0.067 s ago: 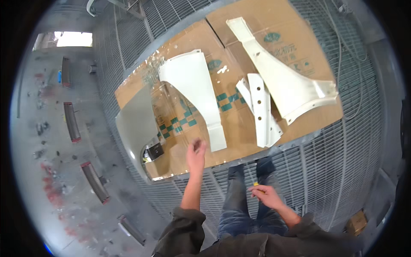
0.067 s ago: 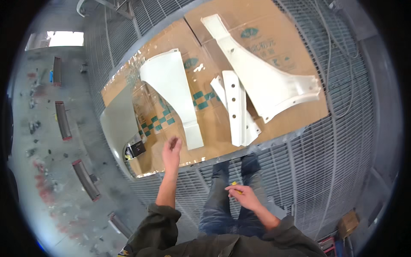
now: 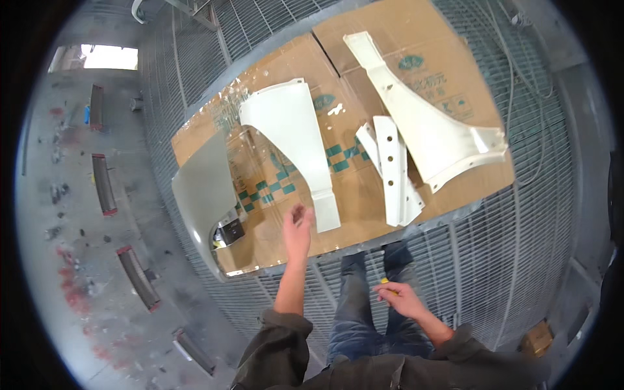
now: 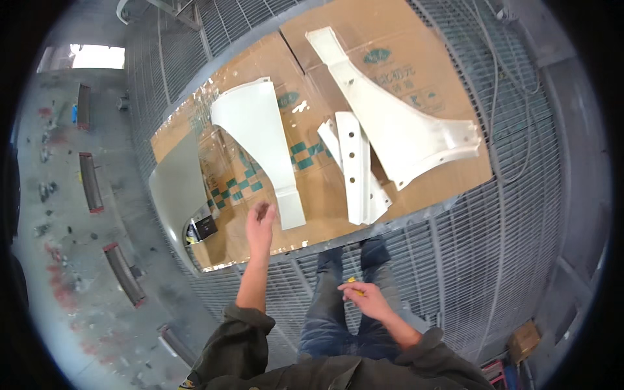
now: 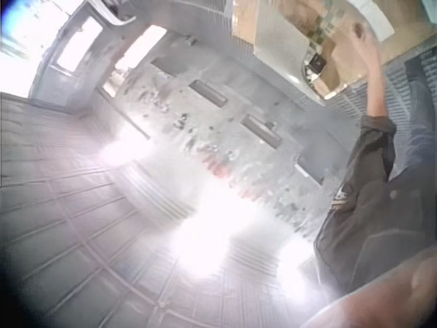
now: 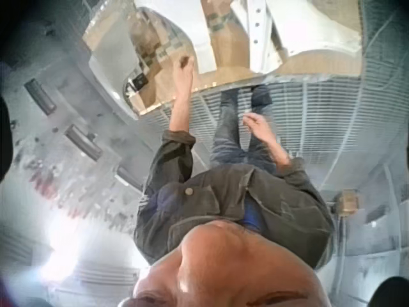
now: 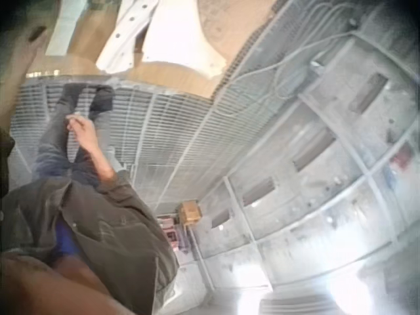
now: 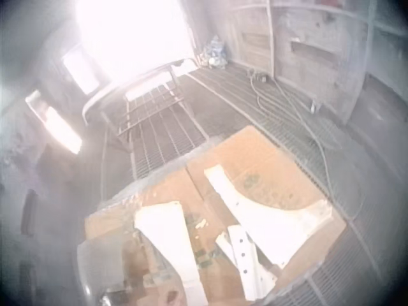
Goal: The person applies yellow masking tape to the edges of several car body parts, including a gray fender and white plastic trim pieces, on a cardboard-covered metal grate. The person handles each part individually, aligning and smoothing the tape along the contours.
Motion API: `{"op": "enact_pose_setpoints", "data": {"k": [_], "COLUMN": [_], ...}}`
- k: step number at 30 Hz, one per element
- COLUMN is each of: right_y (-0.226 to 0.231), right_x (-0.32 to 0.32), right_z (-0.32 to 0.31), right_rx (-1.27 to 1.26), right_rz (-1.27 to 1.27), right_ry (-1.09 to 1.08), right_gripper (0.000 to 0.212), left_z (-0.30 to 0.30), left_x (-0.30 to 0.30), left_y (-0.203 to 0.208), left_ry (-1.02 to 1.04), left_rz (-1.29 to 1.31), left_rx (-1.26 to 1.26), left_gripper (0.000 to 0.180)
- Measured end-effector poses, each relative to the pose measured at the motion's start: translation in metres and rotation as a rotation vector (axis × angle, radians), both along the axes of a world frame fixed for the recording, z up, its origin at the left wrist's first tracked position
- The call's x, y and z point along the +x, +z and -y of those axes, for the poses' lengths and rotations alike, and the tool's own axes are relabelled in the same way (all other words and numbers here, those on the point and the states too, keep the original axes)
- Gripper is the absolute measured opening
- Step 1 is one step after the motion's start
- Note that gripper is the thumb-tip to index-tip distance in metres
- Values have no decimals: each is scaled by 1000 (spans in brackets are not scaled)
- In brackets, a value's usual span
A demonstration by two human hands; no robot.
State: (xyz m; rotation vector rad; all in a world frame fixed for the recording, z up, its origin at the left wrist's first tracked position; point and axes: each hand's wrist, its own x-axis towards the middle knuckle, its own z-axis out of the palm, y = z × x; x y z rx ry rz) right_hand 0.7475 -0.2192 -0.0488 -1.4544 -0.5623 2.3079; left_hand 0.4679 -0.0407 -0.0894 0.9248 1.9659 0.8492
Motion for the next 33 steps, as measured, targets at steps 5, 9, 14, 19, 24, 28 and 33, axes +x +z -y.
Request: {"op": "enact_pose_setpoints", "data": {"k": [5, 9, 14, 19, 24, 28, 33], "right_y": [10, 17, 15, 8, 6, 5, 2], "right_x": [10, 13, 9, -4, -17, -23, -23], "right_z": [-10, -11, -15, -11, -10, -11, -8], "right_rx": [45, 70, 45, 82, 110, 91, 70], "right_rz": [92, 188, 208, 249, 238, 202, 206], "right_ry": [57, 52, 60, 18, 36, -20, -24], "right_gripper": [24, 24, 23, 23, 22, 21, 21], "left_z": [-75, -106, -115, -118, -111, -109, -105], "left_x": [27, 33, 20, 28, 5, -1, 4], "left_y": [-18, -22, -24, 44, 70, 77, 85], "left_ry": [-4, 109, 19, 116, 142, 167, 83], "left_rz": [48, 69, 76, 711, 1026, 1130, 1139], "left_rx": [-22, 20, -68, 103, 130, 131, 157], "left_gripper": [42, 27, 27, 25, 27, 25, 22]}}
